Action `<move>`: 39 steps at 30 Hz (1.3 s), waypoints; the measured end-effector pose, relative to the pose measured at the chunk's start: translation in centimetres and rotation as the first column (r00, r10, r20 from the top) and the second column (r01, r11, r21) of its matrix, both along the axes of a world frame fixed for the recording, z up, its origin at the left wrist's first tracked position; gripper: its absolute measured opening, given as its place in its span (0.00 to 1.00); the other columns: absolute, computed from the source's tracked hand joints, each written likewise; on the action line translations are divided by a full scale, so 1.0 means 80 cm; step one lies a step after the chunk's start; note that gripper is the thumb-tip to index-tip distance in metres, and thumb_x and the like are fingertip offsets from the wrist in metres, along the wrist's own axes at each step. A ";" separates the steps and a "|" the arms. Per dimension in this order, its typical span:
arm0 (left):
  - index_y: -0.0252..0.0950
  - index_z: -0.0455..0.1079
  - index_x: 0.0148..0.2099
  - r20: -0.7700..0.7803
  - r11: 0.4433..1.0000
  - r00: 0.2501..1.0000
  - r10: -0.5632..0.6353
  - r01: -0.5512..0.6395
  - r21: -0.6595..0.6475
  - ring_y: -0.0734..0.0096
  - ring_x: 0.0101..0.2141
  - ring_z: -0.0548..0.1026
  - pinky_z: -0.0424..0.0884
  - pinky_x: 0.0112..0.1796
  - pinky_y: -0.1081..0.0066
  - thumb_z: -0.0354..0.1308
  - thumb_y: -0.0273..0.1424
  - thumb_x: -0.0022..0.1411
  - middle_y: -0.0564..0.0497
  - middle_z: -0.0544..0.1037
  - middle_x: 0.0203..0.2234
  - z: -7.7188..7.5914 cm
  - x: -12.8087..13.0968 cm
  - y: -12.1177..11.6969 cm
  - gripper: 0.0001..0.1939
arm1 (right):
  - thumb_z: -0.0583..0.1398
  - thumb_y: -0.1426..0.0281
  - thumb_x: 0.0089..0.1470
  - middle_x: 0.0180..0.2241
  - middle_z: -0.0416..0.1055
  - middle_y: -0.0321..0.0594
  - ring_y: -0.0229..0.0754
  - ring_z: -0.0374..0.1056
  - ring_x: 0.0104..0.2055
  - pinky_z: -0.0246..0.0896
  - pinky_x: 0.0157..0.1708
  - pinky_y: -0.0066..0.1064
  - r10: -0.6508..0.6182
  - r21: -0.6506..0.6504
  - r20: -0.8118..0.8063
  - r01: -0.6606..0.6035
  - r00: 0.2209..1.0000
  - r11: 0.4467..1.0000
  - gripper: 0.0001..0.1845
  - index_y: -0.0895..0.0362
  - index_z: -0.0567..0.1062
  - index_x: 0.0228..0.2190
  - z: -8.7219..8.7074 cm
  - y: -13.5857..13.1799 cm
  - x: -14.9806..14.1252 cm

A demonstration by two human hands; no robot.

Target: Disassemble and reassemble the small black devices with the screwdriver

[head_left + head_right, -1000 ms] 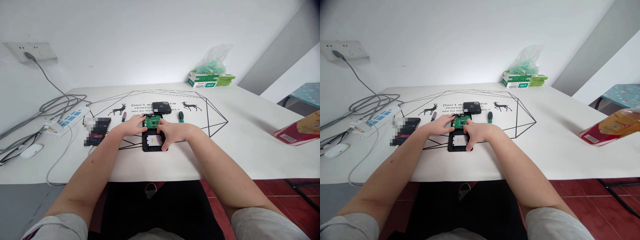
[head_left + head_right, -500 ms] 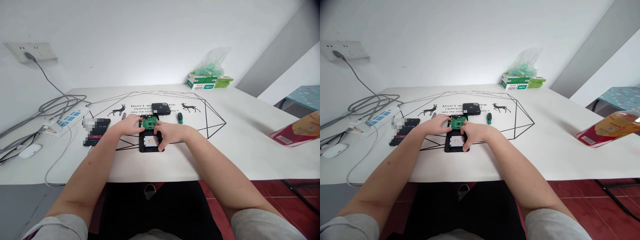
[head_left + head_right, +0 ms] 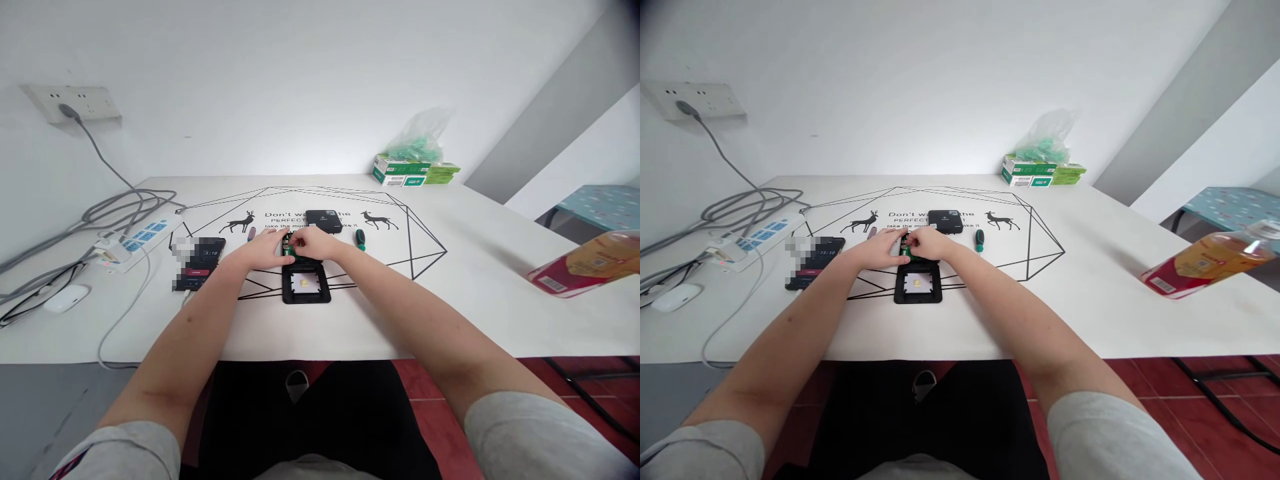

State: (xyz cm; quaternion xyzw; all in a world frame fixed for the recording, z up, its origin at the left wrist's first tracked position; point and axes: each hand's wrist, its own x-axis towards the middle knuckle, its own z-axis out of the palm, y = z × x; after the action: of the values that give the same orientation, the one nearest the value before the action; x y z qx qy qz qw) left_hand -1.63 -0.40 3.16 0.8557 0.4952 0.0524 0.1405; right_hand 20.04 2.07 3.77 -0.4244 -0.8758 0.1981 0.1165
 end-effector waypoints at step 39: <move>0.39 0.75 0.70 0.165 0.975 0.985 -0.044 0.007 0.224 0.55 0.69 0.72 0.64 0.72 0.56 0.44 0.32 0.79 0.48 0.77 0.69 -0.008 0.032 -0.004 0.27 | 0.63 0.62 0.69 0.29 0.77 0.45 0.42 0.78 0.28 0.76 0.30 0.33 -0.677 -0.621 -0.417 0.353 0.606 0.700 0.12 0.57 0.74 0.36 0.008 -0.012 0.067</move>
State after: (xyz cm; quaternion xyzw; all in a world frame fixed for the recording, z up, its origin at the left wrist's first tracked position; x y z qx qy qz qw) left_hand 0.89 -0.74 2.53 0.8649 0.4615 0.1779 0.0858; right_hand 25.41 1.15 4.44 -0.5913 -0.5407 0.4910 0.3420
